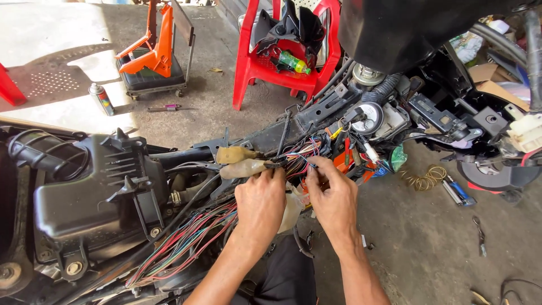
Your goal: The person works on the exposed wiring harness of a motorcycle, separating and organizing the wires near the fuel tank and frame. They then move to the front of the bike to connect a multimeter probe to a wire near the ignition switch.
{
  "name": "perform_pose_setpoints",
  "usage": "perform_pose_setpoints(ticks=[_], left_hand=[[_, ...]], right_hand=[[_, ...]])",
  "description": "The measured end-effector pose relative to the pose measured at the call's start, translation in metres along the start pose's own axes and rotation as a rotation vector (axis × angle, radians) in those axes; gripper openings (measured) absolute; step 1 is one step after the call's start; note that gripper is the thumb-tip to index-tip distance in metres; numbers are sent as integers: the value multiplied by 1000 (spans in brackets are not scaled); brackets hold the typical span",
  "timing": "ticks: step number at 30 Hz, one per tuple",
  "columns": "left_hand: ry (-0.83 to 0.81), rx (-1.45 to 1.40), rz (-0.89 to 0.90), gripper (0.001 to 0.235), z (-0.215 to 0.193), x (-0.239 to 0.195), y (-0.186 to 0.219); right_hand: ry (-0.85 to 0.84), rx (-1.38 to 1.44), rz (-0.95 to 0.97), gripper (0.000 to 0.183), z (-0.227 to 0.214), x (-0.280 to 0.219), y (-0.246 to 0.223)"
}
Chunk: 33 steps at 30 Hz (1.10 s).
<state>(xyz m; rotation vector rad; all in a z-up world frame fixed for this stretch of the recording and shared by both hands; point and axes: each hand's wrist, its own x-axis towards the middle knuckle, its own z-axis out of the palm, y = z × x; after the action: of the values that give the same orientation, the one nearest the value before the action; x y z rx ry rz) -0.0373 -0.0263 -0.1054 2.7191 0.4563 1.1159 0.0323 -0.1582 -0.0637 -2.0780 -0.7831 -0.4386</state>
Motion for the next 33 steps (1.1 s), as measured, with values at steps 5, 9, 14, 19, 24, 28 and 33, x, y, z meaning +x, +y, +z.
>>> perform_pose_setpoints(ticks=[5,9,14,19,24,28,33], left_hand=[[-20,72,43,8,8,2,0],[-23,75,83,6,4,10,-2],[-6,-64,83,13,1,4,-7],[32,-92,156,16,-2,6,-15],[-41,-292,100,4,-6,13,-13],[-175,-393,51,21,-11,17,-26],[-203,-712,-79,21,-24,32,-41]], right_hand=[[33,-40,-92,25,4,-10,-9],[113,-140,-188,27,8,-22,-7],[95,-63,-112,20,18,-25,-13],[-25,236,294,26,16,-12,-21],[-62,438,472,28,34,4,-10],[-128,345,510,30,25,6,-4],[-248,95,389,47,15,7,-4]])
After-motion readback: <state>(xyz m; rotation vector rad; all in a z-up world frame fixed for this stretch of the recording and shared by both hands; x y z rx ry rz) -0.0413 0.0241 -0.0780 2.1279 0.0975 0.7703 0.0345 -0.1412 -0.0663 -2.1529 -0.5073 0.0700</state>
